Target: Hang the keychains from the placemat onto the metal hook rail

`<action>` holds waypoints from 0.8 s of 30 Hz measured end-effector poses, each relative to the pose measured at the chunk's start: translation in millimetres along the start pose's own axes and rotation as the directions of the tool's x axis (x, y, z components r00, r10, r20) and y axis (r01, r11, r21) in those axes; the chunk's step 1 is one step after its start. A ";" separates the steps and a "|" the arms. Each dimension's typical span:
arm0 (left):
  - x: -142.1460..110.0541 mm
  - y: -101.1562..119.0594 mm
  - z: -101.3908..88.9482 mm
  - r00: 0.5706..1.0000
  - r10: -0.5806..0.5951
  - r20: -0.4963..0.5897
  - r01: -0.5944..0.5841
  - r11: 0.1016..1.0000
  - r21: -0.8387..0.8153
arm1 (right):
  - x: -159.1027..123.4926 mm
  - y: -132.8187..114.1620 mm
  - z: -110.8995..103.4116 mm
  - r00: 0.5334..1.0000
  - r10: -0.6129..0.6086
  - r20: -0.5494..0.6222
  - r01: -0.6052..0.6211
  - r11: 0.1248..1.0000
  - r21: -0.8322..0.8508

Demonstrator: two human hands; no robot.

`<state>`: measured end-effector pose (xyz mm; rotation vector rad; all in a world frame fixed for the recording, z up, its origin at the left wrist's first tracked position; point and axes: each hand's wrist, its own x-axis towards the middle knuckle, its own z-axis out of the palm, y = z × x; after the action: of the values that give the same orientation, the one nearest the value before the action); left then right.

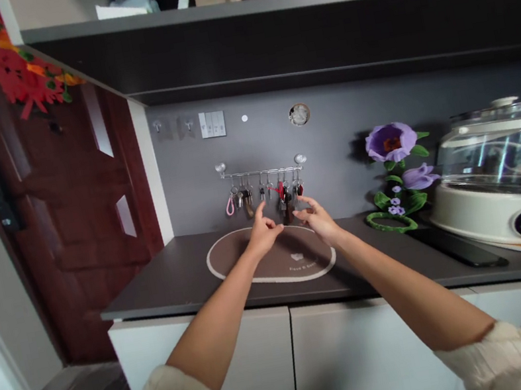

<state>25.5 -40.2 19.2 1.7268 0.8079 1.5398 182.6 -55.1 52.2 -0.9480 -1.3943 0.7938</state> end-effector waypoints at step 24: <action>-72.0 17.1 -75.3 0.949 0.027 0.314 -0.082 0.983 0.164 | -80.6 5.4 23.9 0.933 -0.227 0.278 0.290 0.933 -0.213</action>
<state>-57.0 -102.4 -2.8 2.0713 0.7546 1.2144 155.6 -123.3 10.8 -0.8489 -1.8326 0.5558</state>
